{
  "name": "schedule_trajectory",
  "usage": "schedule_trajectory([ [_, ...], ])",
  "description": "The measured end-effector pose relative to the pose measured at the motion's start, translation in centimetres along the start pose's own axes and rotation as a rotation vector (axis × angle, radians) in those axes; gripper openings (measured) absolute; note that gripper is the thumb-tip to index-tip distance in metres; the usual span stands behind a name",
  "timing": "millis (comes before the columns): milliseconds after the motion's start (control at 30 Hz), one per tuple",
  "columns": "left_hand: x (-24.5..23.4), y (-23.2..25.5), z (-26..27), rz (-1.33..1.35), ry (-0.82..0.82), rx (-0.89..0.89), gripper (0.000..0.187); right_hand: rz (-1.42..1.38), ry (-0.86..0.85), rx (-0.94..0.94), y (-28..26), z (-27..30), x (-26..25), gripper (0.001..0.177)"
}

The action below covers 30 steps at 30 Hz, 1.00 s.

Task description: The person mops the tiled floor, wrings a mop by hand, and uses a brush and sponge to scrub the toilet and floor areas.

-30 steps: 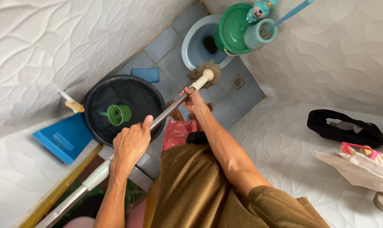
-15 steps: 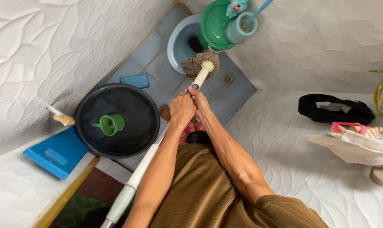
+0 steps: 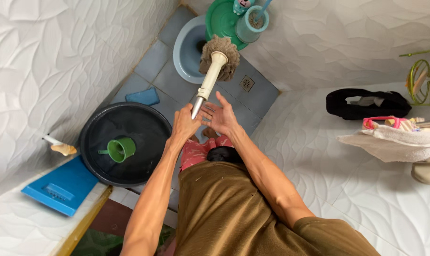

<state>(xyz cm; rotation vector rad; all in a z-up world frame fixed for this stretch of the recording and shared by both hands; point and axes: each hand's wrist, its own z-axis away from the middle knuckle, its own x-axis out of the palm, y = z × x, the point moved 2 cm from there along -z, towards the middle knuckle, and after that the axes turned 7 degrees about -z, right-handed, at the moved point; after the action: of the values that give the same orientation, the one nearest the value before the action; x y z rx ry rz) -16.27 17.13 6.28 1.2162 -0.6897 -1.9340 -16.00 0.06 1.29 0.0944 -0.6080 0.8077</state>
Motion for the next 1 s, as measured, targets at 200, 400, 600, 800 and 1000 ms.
schedule_trajectory([
  [200,-3.1,1.4,1.8,0.022,0.030,0.000,0.019,0.106,-0.186,-0.102,-3.6,-0.1,2.8,0.106],
  [400,-6.8,3.8,2.3,0.040,0.198,0.182,0.020,-0.267,-0.601,0.007,-8.1,0.8,9.0,0.119],
  [600,-6.9,4.4,4.6,0.018,0.207,0.187,0.025,-0.215,-0.876,-0.231,-13.5,-1.0,16.9,0.107],
  [800,-3.6,0.5,1.4,0.322,0.042,-0.307,0.071,-0.424,-0.737,-0.245,-15.6,-3.5,17.8,0.105],
  [1000,-0.6,1.4,-7.9,0.978,-0.339,-0.791,0.095,-0.534,-0.658,-0.121,-14.9,-3.9,15.5,0.102],
])
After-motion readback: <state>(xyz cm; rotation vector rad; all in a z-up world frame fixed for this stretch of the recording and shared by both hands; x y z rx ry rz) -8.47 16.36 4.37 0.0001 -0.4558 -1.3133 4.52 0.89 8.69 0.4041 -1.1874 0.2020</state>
